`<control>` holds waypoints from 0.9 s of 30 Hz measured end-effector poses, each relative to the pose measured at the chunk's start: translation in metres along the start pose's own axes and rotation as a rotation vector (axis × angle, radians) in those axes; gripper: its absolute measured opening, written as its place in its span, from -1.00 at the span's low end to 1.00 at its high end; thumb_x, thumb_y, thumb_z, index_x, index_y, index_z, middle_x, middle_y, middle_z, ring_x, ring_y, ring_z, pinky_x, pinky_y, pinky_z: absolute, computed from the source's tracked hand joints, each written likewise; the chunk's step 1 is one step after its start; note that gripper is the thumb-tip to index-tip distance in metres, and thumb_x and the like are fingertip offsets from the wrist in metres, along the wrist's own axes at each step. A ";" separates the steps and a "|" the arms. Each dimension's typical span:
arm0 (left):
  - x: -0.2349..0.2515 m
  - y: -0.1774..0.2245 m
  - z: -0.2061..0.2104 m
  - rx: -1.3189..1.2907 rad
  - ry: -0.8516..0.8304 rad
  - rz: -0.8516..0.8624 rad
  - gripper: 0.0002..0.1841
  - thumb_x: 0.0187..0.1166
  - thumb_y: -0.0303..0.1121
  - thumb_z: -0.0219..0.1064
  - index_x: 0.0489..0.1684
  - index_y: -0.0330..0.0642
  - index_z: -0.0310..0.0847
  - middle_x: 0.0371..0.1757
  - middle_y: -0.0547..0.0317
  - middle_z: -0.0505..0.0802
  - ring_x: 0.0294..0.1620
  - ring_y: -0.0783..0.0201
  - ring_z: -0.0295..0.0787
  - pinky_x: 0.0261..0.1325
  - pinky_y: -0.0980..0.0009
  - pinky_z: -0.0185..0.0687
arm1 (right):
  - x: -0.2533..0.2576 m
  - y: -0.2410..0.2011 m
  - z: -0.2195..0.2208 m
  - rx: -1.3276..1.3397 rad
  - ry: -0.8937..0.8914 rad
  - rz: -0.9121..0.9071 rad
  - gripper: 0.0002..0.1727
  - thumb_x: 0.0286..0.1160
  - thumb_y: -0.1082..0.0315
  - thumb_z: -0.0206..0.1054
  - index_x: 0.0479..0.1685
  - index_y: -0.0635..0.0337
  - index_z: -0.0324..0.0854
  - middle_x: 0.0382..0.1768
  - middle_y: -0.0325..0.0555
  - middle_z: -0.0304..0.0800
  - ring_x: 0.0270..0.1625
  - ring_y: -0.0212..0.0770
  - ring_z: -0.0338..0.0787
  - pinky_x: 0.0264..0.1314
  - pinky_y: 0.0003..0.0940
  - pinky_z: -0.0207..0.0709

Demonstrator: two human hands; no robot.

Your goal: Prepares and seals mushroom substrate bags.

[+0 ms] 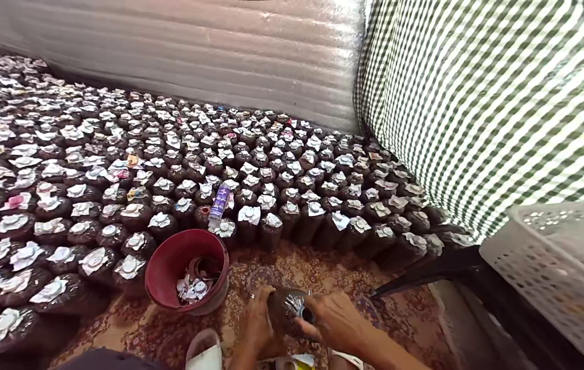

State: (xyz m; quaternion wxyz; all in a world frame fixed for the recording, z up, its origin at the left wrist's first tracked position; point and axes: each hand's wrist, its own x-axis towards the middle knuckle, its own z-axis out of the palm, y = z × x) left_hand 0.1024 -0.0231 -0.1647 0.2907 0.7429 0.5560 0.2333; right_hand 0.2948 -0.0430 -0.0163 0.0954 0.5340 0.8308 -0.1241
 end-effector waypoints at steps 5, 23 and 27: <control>-0.053 -0.012 0.049 -0.426 0.014 -0.278 -0.09 0.08 -0.13 0.71 0.41 -0.60 0.46 0.25 -0.36 0.78 0.34 -0.11 0.72 0.50 -0.04 0.54 | 0.054 -0.053 0.008 0.064 -0.181 -0.075 -0.33 0.70 -0.18 0.05 -0.04 0.38 0.67 -0.16 0.31 0.82 0.02 0.35 0.82 0.17 0.36 0.51; -0.048 0.003 0.024 0.387 -0.975 -0.537 -0.26 0.35 0.01 0.55 0.44 -0.37 0.56 0.46 -0.33 0.68 0.49 -0.32 0.59 0.42 -0.34 0.47 | 0.058 -0.010 0.063 0.285 -0.441 0.529 0.00 0.45 -0.60 0.00 0.38 0.17 0.64 0.28 0.22 0.78 0.42 0.21 0.72 0.41 0.30 0.49; -0.081 0.008 0.044 0.406 -0.950 -0.412 -0.52 0.52 -0.20 0.40 0.17 -0.50 0.70 0.28 -0.45 0.77 0.35 -0.43 0.68 0.32 -0.40 0.51 | 0.021 0.006 0.036 0.497 -0.321 0.655 -0.27 0.54 -0.33 0.26 0.37 0.11 0.66 0.23 0.14 0.80 0.34 0.17 0.76 0.36 0.25 0.54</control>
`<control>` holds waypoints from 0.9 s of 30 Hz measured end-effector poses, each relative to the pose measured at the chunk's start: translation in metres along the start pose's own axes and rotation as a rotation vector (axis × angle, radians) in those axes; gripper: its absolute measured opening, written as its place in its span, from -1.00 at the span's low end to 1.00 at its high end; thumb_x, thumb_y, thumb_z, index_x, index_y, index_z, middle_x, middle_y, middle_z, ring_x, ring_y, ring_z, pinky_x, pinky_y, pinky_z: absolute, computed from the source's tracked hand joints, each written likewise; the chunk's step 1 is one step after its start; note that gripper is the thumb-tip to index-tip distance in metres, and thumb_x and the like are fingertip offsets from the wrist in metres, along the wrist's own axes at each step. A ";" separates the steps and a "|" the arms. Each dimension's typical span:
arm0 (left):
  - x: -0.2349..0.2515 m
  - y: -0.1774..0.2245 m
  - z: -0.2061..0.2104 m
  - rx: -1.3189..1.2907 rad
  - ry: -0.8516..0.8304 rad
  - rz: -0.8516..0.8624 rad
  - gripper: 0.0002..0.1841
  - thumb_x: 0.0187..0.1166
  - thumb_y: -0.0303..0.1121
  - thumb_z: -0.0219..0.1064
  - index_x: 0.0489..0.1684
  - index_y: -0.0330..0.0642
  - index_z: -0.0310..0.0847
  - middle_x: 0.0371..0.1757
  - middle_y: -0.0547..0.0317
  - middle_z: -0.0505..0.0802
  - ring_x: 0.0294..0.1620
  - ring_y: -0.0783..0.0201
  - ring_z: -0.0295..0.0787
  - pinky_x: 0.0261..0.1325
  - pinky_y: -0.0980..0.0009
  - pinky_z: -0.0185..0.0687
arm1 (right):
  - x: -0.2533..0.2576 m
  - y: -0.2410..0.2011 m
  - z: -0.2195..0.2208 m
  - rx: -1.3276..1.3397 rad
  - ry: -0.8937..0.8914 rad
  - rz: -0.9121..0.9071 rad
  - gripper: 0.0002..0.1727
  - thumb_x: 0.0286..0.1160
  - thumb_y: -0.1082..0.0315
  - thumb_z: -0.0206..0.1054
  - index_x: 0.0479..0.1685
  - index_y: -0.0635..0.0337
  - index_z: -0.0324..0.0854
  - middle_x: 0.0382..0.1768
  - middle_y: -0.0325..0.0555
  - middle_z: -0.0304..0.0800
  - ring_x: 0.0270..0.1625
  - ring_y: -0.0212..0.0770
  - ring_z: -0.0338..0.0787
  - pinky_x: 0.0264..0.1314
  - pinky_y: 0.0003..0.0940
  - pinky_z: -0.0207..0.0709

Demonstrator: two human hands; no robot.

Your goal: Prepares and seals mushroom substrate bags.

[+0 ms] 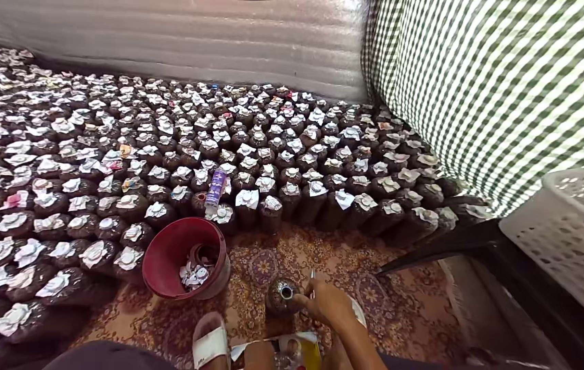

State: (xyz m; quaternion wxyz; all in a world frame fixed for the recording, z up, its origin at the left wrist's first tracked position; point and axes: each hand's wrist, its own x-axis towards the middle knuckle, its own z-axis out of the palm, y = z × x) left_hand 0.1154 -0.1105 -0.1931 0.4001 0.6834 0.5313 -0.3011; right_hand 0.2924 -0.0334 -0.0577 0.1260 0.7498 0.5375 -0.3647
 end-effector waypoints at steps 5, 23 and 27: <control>0.015 -0.003 0.001 0.169 -0.127 0.039 -0.64 0.62 -0.29 0.30 0.27 -0.29 0.71 0.42 -0.30 0.72 0.45 -0.34 0.62 0.33 -0.36 0.53 | -0.041 0.049 0.022 0.309 0.162 0.038 -0.56 0.59 -0.04 0.35 0.28 0.02 0.72 -0.06 0.00 0.88 0.03 0.06 0.85 0.20 0.17 0.63; -0.069 0.009 -0.156 -0.754 0.307 0.860 -0.74 0.40 -0.40 0.56 0.00 -0.26 0.77 -0.10 0.17 0.88 -0.09 0.35 0.82 0.08 0.36 0.76 | -0.047 0.043 0.049 1.593 -0.027 -0.420 -0.48 0.21 0.51 0.53 0.24 0.36 0.54 -0.03 0.03 0.89 -0.01 -0.13 0.90 0.11 -0.15 0.83; -0.025 -0.017 -0.133 -0.618 0.520 0.534 -0.46 0.34 -0.34 0.59 0.38 -0.15 0.68 0.32 0.05 0.79 0.34 0.21 0.72 0.48 0.23 0.60 | -0.016 0.065 0.062 1.151 0.283 -0.281 -0.28 0.04 0.56 0.57 0.42 0.33 0.57 0.14 -0.01 0.85 0.16 -0.27 0.85 0.27 -0.28 0.74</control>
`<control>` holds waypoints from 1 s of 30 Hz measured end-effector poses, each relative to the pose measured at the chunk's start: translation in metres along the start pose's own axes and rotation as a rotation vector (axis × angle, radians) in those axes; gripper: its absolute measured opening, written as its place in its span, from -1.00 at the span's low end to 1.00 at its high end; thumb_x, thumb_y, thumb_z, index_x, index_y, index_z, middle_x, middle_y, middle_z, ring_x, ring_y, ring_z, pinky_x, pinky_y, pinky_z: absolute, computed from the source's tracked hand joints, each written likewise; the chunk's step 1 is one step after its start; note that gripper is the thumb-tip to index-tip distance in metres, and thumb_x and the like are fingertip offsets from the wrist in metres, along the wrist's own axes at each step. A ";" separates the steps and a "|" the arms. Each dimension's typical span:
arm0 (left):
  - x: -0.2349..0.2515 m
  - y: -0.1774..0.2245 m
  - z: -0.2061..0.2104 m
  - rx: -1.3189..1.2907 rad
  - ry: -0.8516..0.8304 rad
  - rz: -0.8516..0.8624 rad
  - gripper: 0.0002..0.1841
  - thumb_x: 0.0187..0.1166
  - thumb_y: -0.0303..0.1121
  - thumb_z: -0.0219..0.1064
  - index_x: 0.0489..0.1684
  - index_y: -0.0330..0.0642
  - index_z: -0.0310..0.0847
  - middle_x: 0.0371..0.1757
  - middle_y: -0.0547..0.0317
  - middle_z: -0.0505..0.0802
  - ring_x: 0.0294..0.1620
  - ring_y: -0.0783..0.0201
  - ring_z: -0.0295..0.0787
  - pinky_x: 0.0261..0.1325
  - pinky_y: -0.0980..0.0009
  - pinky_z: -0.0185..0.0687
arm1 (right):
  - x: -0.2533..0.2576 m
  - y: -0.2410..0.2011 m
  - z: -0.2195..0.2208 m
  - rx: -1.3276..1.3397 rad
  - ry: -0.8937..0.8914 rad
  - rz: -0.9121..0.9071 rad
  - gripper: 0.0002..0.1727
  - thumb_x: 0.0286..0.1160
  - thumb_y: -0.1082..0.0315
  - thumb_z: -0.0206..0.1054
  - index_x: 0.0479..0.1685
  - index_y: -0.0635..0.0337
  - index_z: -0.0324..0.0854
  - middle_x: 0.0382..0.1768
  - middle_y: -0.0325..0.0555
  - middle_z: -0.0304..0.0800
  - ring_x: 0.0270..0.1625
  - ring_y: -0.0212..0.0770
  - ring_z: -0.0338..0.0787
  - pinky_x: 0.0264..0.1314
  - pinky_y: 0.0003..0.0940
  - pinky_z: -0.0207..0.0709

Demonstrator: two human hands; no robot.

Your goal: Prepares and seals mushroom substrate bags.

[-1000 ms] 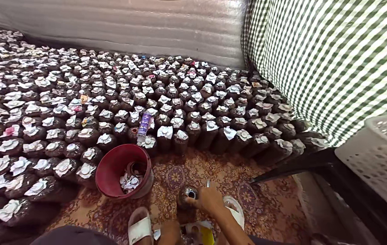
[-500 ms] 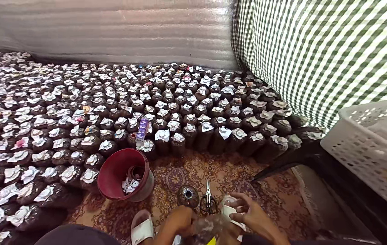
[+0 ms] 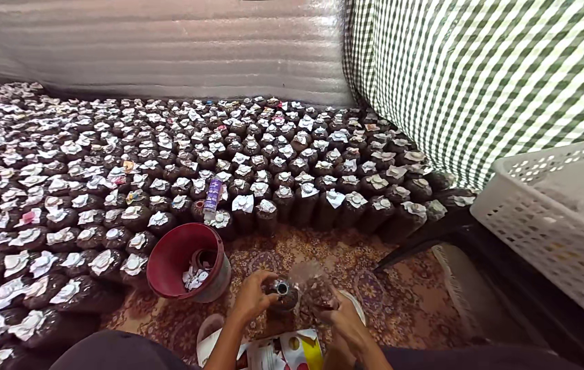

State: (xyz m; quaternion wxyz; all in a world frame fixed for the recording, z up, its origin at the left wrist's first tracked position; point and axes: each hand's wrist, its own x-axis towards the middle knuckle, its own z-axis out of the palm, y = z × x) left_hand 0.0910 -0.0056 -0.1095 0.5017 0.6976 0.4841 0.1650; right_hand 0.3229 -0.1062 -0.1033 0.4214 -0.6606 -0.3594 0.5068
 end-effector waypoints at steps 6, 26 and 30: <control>0.007 -0.035 0.060 0.066 0.171 0.005 -0.41 0.29 -0.37 0.58 0.43 -0.12 0.66 0.63 -0.05 0.58 0.60 0.09 0.54 0.64 0.18 0.44 | 0.018 0.013 -0.009 -0.598 0.064 0.026 -0.48 0.21 0.38 0.58 0.28 0.15 0.71 0.18 0.09 0.84 0.28 0.05 0.81 0.42 0.15 0.58; 0.015 -0.022 0.064 -0.036 0.226 -0.071 -0.66 0.22 -0.48 0.52 0.02 -0.21 0.79 0.54 0.11 0.69 0.53 0.29 0.61 0.56 0.33 0.51 | 0.008 -0.038 0.009 -1.211 0.178 -0.014 -0.45 0.22 0.46 0.47 0.32 -0.11 0.76 0.26 0.06 0.78 0.40 0.20 0.66 0.42 0.33 0.37; 0.015 -0.022 0.064 -0.050 0.233 -0.057 -0.66 0.23 -0.48 0.52 0.02 -0.25 0.79 0.53 0.06 0.70 0.51 0.28 0.63 0.55 0.34 0.51 | 0.010 -0.035 0.008 -1.198 0.164 -0.015 -0.45 0.21 0.47 0.47 0.31 -0.08 0.76 0.25 0.06 0.77 0.39 0.21 0.66 0.41 0.33 0.39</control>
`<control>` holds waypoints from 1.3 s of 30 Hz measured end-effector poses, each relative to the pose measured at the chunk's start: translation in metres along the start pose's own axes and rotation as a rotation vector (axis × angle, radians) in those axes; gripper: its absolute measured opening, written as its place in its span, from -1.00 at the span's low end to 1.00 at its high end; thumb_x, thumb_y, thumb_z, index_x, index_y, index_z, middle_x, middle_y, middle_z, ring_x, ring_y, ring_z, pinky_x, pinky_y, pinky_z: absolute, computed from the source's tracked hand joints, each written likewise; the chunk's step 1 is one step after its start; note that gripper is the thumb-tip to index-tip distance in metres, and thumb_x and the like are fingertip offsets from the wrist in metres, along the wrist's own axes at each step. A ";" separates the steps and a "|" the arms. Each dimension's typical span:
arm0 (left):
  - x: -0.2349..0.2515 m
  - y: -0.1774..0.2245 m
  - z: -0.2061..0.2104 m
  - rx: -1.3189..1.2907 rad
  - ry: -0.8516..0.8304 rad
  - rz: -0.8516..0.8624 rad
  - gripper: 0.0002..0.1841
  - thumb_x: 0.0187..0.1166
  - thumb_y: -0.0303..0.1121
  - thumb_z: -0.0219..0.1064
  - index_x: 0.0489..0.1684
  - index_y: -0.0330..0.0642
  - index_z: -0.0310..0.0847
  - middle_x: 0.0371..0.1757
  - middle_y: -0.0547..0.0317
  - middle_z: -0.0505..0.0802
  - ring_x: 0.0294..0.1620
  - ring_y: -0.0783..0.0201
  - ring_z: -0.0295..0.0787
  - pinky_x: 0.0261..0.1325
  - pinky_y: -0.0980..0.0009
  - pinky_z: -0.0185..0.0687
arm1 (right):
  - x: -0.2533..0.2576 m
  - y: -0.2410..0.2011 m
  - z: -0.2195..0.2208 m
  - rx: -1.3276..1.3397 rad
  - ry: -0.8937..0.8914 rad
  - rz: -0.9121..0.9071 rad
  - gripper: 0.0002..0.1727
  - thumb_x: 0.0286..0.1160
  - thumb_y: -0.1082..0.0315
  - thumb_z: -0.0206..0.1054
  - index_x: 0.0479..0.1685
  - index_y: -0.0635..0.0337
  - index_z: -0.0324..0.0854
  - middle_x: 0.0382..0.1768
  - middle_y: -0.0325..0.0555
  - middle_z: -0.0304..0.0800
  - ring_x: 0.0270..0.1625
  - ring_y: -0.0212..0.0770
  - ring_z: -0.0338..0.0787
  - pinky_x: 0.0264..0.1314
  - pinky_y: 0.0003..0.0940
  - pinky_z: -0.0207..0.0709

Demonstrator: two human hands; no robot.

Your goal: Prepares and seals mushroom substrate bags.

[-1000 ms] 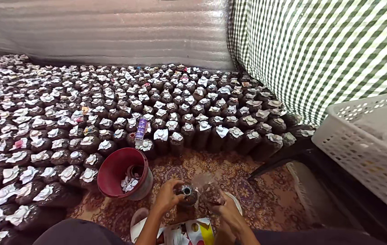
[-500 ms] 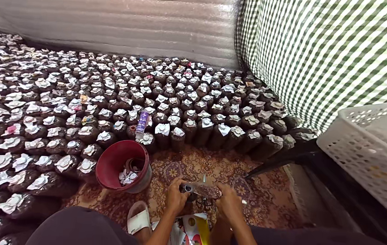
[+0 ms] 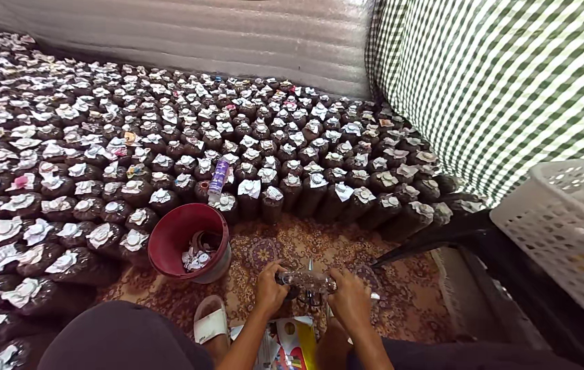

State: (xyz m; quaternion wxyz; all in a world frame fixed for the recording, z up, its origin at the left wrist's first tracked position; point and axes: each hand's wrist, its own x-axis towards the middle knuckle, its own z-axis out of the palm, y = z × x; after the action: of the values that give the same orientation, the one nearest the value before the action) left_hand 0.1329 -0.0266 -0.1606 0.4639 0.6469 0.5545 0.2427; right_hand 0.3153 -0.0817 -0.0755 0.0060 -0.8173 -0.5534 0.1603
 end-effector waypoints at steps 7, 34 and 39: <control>-0.001 0.000 0.000 0.022 -0.002 -0.005 -0.63 0.22 -0.49 0.51 0.06 -0.24 0.78 0.54 0.09 0.70 0.52 0.27 0.63 0.57 0.31 0.50 | 0.003 0.004 0.003 0.056 -0.040 0.024 -0.45 0.23 0.45 0.48 0.33 -0.09 0.75 0.29 0.05 0.75 0.43 0.20 0.63 0.40 0.32 0.40; -0.008 0.042 -0.062 0.259 -0.460 -0.075 -0.60 0.37 -0.35 0.55 0.21 -0.16 0.75 0.12 0.04 0.87 0.14 0.12 0.82 0.33 0.05 0.67 | -0.001 0.028 0.069 1.515 -0.323 0.297 -0.36 0.10 0.81 0.35 0.35 0.38 0.47 -0.01 0.15 0.81 -0.12 -0.08 0.85 -0.11 -0.15 0.77; -0.024 0.055 -0.038 0.112 -0.484 0.070 -0.68 0.39 -0.26 0.53 0.03 -0.23 0.77 -0.08 0.04 0.88 -0.03 0.20 0.82 0.19 0.12 0.70 | -0.013 0.021 0.062 1.928 -0.628 0.077 -0.40 -0.28 0.63 0.51 0.02 0.24 0.56 -0.16 -0.01 0.87 -0.10 -0.11 0.87 -0.02 -0.06 0.78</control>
State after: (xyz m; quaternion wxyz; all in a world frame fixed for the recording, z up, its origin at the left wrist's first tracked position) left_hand 0.1218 -0.0340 -0.0908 0.5379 0.7298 0.4169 0.0653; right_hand 0.3133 -0.1122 -0.1347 0.5121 -0.4023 -0.1378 0.7463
